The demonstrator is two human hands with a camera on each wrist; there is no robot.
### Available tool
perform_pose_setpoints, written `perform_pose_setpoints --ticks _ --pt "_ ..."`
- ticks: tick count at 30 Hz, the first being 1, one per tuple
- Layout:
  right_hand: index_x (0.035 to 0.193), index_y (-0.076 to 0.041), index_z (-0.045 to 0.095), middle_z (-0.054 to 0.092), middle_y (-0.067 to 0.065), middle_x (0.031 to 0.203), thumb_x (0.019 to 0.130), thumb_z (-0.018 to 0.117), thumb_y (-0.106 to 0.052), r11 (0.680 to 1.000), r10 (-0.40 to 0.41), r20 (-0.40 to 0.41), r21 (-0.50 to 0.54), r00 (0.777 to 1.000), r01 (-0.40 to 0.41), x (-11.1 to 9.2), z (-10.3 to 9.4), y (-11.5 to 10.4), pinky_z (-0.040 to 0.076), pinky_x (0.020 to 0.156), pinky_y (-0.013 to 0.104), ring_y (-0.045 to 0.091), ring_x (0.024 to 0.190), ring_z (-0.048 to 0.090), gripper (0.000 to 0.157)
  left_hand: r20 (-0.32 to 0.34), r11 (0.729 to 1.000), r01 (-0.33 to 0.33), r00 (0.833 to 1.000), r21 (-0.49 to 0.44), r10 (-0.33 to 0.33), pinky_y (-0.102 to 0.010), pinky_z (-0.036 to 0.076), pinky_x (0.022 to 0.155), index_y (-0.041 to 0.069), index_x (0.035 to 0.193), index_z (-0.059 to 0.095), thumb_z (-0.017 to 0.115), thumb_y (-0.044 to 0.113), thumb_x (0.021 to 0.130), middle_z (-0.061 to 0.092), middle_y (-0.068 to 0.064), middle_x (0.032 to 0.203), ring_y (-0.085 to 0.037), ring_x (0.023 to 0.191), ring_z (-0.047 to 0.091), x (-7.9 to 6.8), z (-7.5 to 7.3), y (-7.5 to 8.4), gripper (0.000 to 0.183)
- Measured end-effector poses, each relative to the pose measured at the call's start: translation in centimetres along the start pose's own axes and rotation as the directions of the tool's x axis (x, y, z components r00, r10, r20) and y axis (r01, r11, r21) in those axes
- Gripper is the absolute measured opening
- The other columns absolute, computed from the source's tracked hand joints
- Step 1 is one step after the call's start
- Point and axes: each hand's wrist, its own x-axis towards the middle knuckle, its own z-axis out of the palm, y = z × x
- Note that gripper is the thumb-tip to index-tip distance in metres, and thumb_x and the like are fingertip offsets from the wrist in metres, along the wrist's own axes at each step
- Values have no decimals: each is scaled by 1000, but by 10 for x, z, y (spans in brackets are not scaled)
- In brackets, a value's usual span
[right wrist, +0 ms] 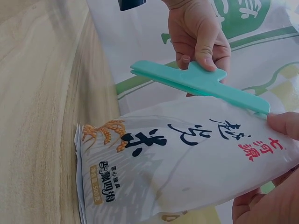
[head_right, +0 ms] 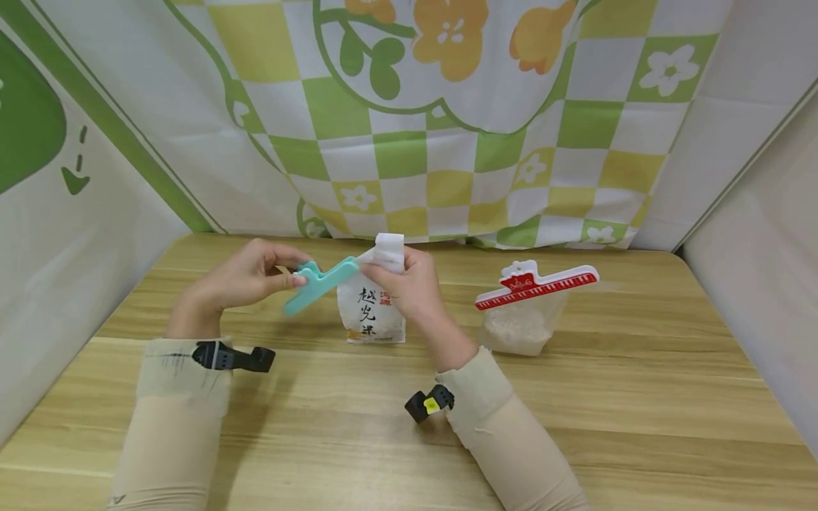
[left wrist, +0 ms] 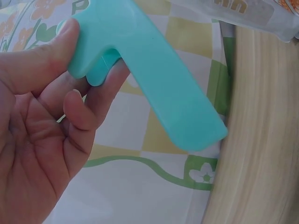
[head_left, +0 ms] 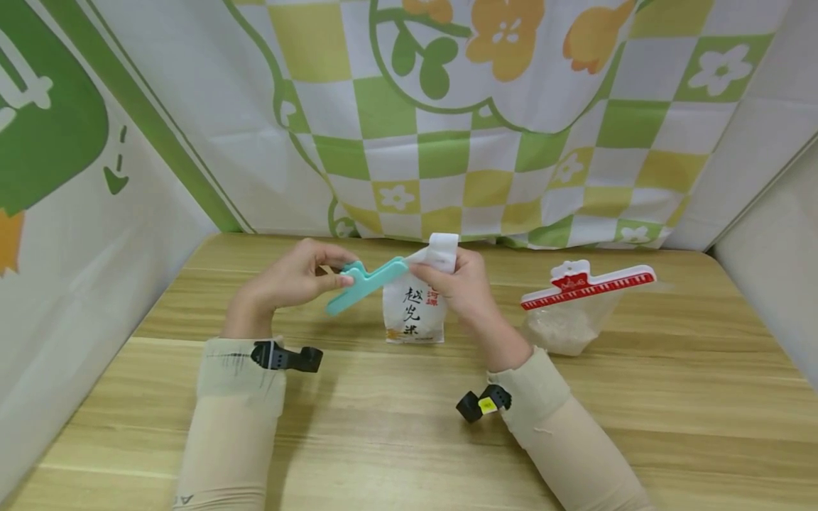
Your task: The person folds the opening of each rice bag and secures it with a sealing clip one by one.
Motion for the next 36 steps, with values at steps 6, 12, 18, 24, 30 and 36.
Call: perform_pose_setpoints --ticks 6,12,18,24,30,36 --pt "113 7 61 67 20 104 92 63 -4 997 -33 91 -66 995 39 2 -3 1 55 78 33 14 86 64 24 -13 1000 1 1000 -23 -2 -36 53 84 1 115 70 65 8 95 76 -13 104 -23 94 69 -1 0 0 21" --pt "109 8 66 70 25 102 89 67 -3 991 -92 51 -91 994 96 3 -6 2 57 74 31 12 81 65 23 -28 1000 -8 1000 -1 8 -37 54 85 1 115 70 66 9 95 75 -12 104 -24 95 68 0 0 1 22" --pt "112 8 67 70 22 106 88 72 -6 991 -85 38 -99 996 88 3 -12 2 57 74 28 9 84 65 28 -37 1000 2 999 -21 -2 -38 55 86 2 117 70 65 11 96 75 -13 106 -23 96 68 -1 2 1 24" --pt "110 9 69 74 11 99 88 72 -1 981 -126 100 -134 987 139 5 -28 1 50 90 31 10 96 61 24 -38 1000 5 999 -30 -6 -36 55 83 2 117 70 66 9 95 74 -12 103 -23 94 68 -2 3 1 23" --pt "106 9 71 77 8 98 87 74 -3 981 -111 85 -151 990 123 4 -33 0 39 108 41 13 108 60 23 -39 1000 -17 999 -12 17 -34 55 81 3 117 70 66 10 95 73 -11 102 -23 92 67 1 5 5 23" --pt "105 7 72 76 15 102 86 76 -6 980 -92 69 -171 993 103 2 -30 -2 36 111 45 16 110 60 24 -47 999 -50 998 -3 50 -36 56 81 5 116 71 66 9 95 73 -9 100 -21 93 66 3 7 12 22"
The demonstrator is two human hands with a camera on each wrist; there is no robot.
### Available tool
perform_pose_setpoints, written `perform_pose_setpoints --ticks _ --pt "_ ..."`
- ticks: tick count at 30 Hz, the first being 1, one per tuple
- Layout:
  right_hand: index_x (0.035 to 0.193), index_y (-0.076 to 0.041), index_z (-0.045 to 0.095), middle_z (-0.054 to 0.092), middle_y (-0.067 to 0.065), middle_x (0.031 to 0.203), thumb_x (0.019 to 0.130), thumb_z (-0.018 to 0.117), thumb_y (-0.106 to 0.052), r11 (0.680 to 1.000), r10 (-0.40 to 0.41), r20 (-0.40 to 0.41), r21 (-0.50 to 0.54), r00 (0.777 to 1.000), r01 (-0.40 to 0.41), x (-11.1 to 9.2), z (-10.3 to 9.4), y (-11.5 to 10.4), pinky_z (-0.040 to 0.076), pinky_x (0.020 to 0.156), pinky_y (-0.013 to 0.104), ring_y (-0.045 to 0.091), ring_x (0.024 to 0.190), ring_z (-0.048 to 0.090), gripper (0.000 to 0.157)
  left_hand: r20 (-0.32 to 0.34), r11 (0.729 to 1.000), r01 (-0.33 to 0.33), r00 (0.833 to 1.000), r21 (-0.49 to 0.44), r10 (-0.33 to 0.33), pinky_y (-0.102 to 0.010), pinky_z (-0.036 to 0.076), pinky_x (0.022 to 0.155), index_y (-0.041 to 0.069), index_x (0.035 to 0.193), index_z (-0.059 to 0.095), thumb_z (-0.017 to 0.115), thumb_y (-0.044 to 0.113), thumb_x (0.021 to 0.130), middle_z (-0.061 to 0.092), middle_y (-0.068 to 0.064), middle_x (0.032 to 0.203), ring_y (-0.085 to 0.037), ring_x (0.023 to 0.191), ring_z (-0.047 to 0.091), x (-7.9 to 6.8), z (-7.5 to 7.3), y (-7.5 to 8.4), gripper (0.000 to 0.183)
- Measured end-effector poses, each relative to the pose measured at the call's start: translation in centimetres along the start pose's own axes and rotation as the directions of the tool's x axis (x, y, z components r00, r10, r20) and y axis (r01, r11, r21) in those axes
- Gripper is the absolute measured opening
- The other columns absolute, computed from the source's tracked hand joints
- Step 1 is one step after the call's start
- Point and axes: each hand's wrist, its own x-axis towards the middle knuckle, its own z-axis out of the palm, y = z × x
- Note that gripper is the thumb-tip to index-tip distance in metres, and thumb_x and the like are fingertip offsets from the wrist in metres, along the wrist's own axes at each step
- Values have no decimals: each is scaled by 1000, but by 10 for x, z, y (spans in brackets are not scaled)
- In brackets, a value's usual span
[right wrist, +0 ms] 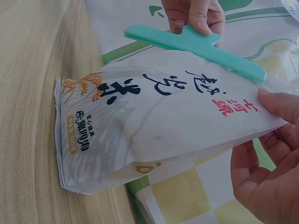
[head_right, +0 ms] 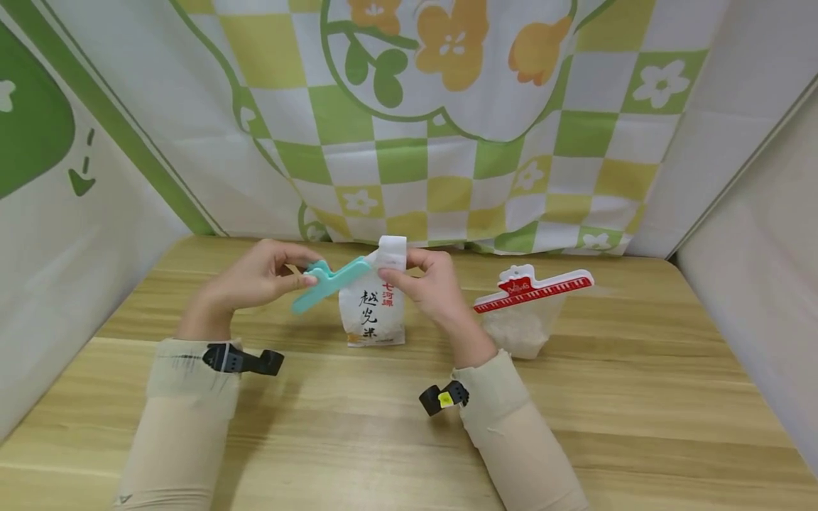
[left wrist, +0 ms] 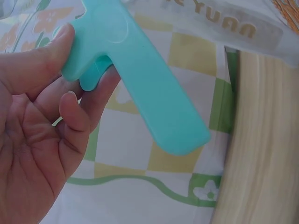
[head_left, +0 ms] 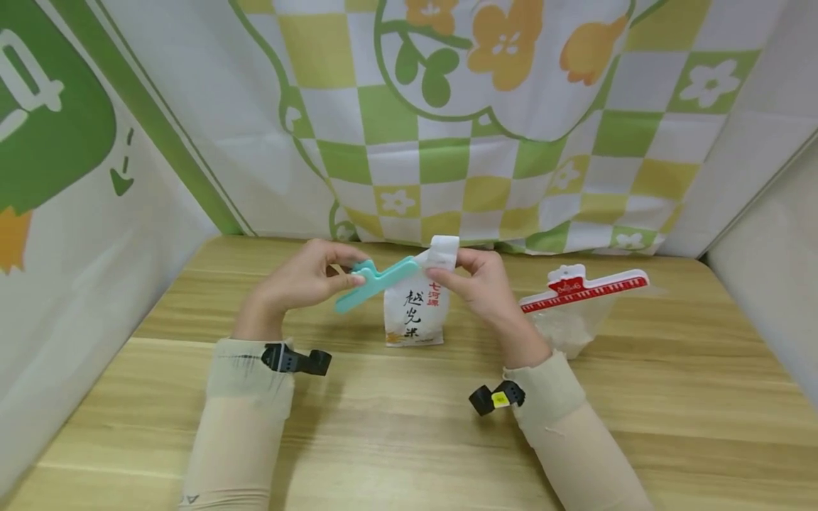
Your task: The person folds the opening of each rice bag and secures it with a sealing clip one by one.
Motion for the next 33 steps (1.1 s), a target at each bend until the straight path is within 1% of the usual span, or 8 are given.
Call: perform_pose_setpoints --ticks 8,18,21,22,24,28,29,33 --pt "106 6 73 75 19 105 85 76 -5 1000 -11 3 -1 1000 11 1 1 1 39 109 45 16 108 60 24 -5 1000 -6 1000 -18 6 -36 55 81 7 114 72 66 7 95 72 -7 97 -20 92 64 3 2 5 20" --pt "105 9 72 73 23 109 86 75 -3 1000 -20 4 0 1000 20 0 2 0 36 112 47 20 112 60 23 -16 999 -7 1000 -54 6 -28 51 70 4 116 71 66 7 95 73 -10 98 -22 87 64 6 4 3 22" --pt "105 9 72 73 23 109 86 75 -3 1000 -18 5 1 1000 18 -1 2 0 35 113 47 21 113 60 23 -30 998 -12 999 -58 10 -26 49 66 2 117 70 66 7 95 73 -12 99 -18 85 63 5 6 2 24" --pt "105 8 72 73 22 109 86 75 -3 1000 -15 3 -1 1000 15 -2 3 -1 35 113 47 19 112 60 23 -35 998 -14 999 -61 12 -25 47 62 1 117 70 66 7 94 73 -13 99 -16 80 61 5 6 1 24" --pt "106 8 72 74 21 109 86 75 -3 1000 -8 13 1 1000 8 -2 4 -1 42 109 45 15 107 62 23 -38 997 -25 999 -77 22 -23 43 55 0 118 70 66 5 94 73 -14 101 -12 68 56 5 7 2 24" --pt "109 8 72 72 21 111 86 74 -1 999 -26 55 40 998 24 -4 7 -2 57 91 37 9 97 65 24 -50 990 -80 996 -117 74 -23 38 49 -1 117 70 66 3 93 74 -17 105 -10 58 51 10 9 6 24" --pt "109 8 72 72 22 112 86 74 0 998 -35 63 55 997 32 -4 8 -3 59 85 36 9 95 66 24 -54 988 -94 995 -120 88 -23 40 50 -1 116 70 67 3 93 74 -17 105 -11 61 55 12 9 8 24" --pt "107 10 71 71 24 112 86 73 2 995 -57 52 83 997 52 -4 9 -4 59 80 28 7 94 65 22 -61 988 -116 992 -105 110 -23 42 54 0 115 71 68 3 92 74 -16 104 -15 76 62 17 8 14 23"
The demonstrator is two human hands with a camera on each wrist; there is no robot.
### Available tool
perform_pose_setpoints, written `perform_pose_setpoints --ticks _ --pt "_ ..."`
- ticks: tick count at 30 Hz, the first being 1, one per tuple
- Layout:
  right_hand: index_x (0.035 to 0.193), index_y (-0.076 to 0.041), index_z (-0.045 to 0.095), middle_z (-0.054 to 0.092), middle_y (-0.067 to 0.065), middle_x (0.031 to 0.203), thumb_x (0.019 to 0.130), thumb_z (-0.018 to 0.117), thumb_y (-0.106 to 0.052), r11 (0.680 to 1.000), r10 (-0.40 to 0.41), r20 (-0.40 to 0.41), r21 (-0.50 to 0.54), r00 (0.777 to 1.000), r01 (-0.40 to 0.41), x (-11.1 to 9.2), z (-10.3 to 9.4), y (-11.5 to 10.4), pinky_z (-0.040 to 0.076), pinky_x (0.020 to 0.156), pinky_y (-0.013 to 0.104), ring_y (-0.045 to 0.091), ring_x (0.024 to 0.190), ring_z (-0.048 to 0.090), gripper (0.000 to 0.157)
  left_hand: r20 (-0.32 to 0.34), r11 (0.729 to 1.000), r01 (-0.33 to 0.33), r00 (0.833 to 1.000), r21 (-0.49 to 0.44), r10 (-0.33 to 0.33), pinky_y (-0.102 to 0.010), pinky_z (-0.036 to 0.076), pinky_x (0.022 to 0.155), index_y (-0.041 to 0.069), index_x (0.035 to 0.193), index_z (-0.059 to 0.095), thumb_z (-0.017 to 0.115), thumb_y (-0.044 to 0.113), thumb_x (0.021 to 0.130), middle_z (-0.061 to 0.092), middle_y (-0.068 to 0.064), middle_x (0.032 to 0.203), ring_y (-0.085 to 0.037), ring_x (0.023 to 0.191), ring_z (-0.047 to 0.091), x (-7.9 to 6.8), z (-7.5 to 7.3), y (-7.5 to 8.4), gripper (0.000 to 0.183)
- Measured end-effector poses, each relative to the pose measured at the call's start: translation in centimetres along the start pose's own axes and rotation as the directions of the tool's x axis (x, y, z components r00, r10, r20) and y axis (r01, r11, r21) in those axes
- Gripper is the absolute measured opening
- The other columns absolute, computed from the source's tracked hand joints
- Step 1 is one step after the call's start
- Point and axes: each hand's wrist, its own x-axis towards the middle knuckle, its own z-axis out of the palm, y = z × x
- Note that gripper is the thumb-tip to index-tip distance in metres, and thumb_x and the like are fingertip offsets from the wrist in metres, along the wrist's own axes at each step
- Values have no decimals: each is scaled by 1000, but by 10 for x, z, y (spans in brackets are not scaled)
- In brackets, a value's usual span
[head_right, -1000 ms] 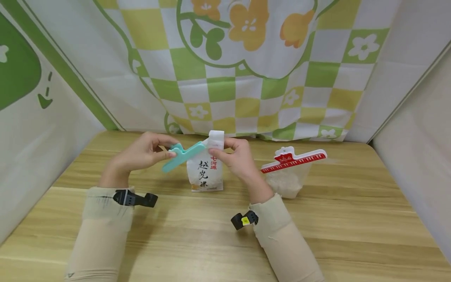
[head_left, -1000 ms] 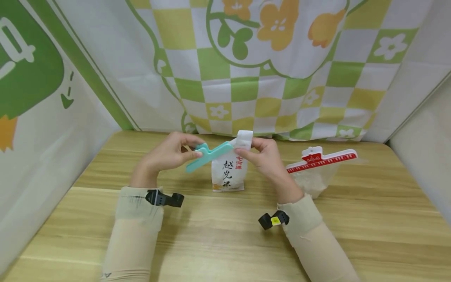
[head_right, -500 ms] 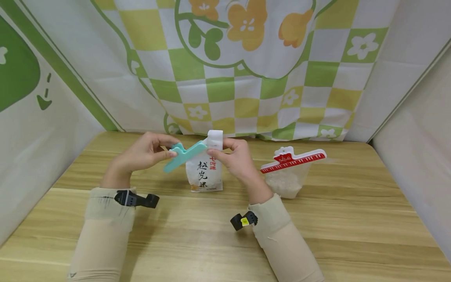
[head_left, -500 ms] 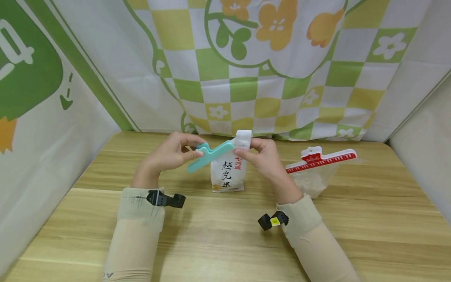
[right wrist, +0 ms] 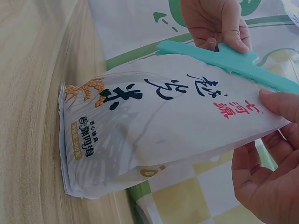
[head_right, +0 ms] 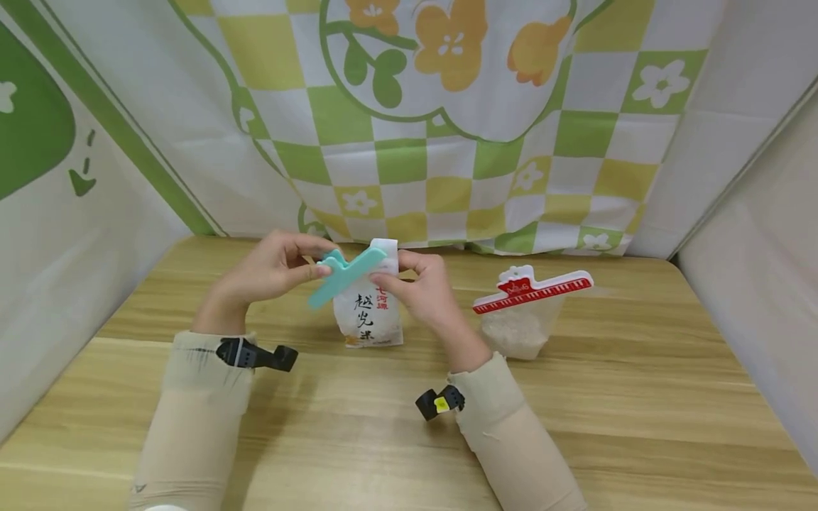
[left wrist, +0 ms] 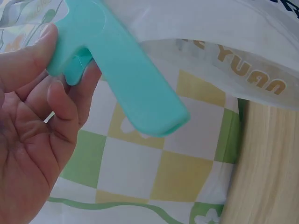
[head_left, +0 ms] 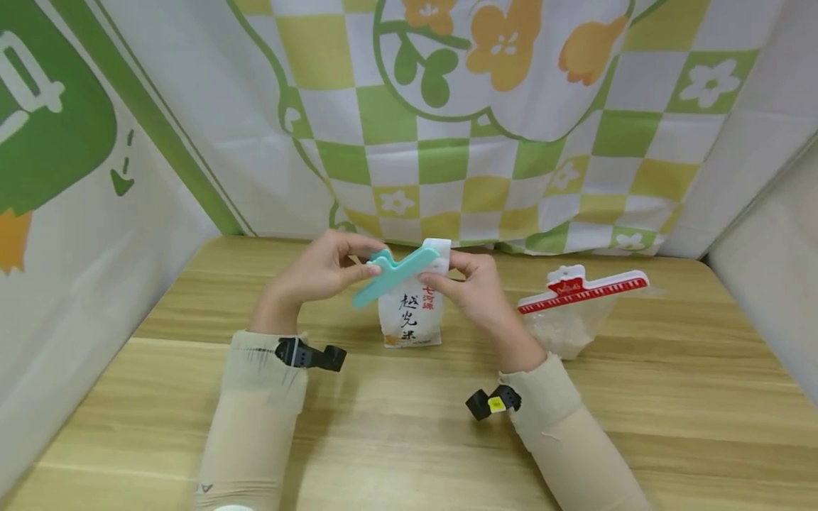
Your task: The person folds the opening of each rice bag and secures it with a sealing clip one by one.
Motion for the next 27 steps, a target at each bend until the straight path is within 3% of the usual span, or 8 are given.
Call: perform_pose_setpoints --ticks 10,16,27 --pt "109 9 71 70 24 116 87 73 1 1000 -2 13 -9 1000 3 -1 1 -2 59 82 30 6 94 66 23 -2 1000 -5 1000 19 5 -23 42 53 -1 118 70 67 5 94 74 -15 103 -16 71 60 1 2 8 26" --pt "109 10 71 70 24 117 87 72 2 1000 10 9 3 1000 -10 -3 0 -2 59 83 31 7 95 66 24 28 1000 1 1000 -20 0 -28 56 71 -2 120 68 66 5 94 74 -14 103 -21 91 67 3 2 9 27" --pt "113 7 68 71 22 107 90 69 -2 999 0 22 -50 1000 2 1 -1 2 58 79 27 7 91 63 24 25 998 1 1000 -57 0 -28 52 69 3 122 67 65 11 96 73 -12 110 -17 95 67 3 4 8 27"
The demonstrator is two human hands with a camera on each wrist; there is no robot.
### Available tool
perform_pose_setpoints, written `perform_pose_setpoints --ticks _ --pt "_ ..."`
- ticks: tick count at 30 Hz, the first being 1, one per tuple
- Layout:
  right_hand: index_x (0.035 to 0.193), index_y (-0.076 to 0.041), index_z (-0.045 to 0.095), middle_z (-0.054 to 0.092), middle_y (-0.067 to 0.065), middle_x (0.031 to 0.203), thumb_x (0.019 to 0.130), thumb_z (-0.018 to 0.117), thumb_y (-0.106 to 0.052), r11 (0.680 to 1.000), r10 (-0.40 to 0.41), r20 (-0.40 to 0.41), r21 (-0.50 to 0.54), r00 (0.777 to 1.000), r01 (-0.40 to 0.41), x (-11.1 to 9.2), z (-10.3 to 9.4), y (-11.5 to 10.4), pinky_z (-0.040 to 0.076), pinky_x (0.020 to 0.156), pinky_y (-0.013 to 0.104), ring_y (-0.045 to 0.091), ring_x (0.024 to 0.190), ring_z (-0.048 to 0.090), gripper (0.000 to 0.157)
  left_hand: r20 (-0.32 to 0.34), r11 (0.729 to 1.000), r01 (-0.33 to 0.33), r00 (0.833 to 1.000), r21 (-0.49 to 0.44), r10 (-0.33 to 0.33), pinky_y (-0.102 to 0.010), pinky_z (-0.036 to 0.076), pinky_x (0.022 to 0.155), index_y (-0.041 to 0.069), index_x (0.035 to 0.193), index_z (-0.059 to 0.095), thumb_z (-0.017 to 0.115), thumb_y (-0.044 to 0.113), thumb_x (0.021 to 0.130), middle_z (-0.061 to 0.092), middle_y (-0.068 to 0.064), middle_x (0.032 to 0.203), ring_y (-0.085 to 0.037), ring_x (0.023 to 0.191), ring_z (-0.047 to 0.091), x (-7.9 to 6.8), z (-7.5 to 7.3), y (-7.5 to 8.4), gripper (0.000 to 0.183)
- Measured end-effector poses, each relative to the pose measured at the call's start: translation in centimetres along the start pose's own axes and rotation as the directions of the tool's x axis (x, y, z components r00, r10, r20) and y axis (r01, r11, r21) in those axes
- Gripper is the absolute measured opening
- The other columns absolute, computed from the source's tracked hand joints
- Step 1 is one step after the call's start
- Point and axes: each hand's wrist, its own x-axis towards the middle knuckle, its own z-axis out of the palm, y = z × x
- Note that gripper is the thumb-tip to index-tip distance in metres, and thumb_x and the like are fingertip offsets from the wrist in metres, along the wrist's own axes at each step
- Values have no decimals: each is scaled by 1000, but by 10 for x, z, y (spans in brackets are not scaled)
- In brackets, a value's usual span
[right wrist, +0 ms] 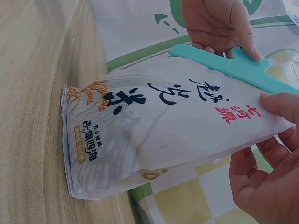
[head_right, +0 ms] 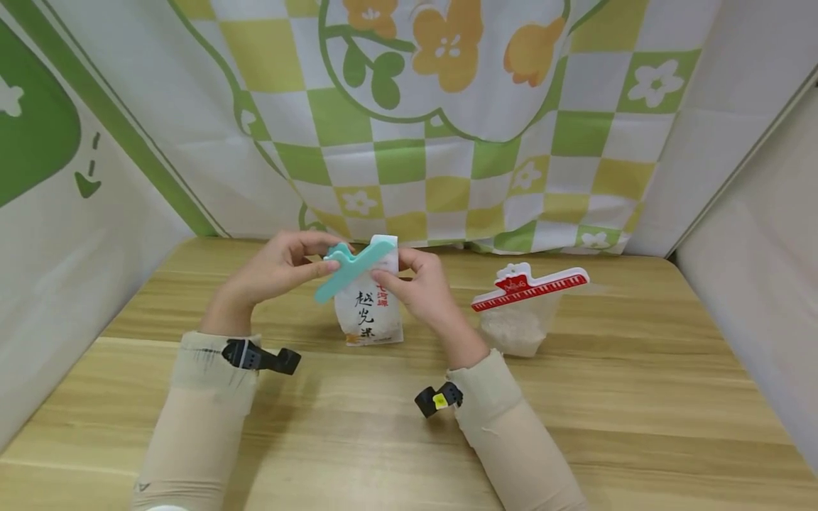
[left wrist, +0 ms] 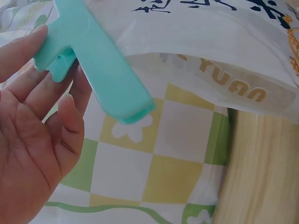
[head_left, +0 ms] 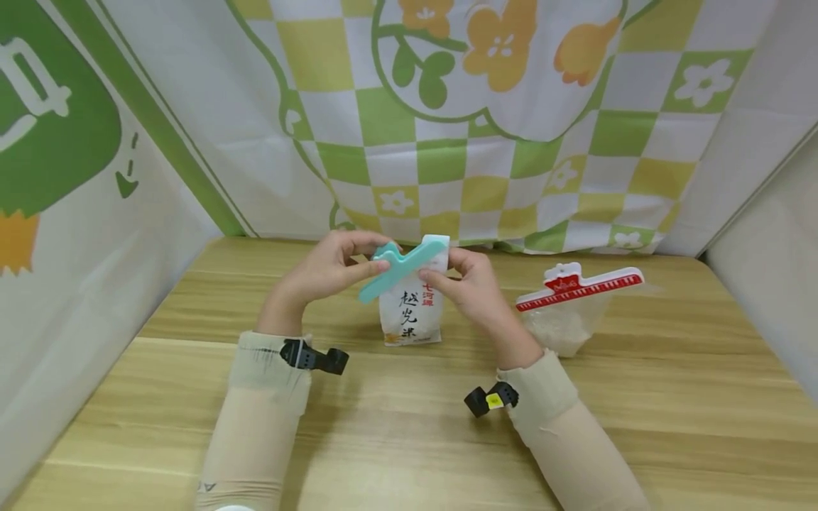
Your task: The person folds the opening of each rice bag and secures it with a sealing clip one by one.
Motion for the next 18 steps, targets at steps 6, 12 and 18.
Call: perform_pose_setpoints --ticks 6,12,18 --pt "113 8 67 69 24 106 90 69 0 1000 -12 2 -4 1000 12 5 -3 3 57 77 27 8 88 63 24 -2 1000 -6 1000 18 6 -31 53 78 5 128 64 64 15 97 71 -10 109 -20 101 64 5 1 -4 32" --pt "128 1 61 67 22 106 90 71 -3 998 -22 -10 -52 1000 22 6 -10 0 57 80 28 14 93 61 40 3 1000 4 1000 26 -5 -41 54 86 11 138 57 57 22 102 67 -9 121 -23 111 61 5 4 -9 37" --pt "134 -2 55 65 20 117 93 68 -8 997 -27 -97 -80 995 19 0 -34 -19 53 92 29 14 101 61 43 -44 999 17 999 29 -15 -53 40 111 16 151 39 34 33 109 51 -11 148 -29 136 49 4 10 -13 46"
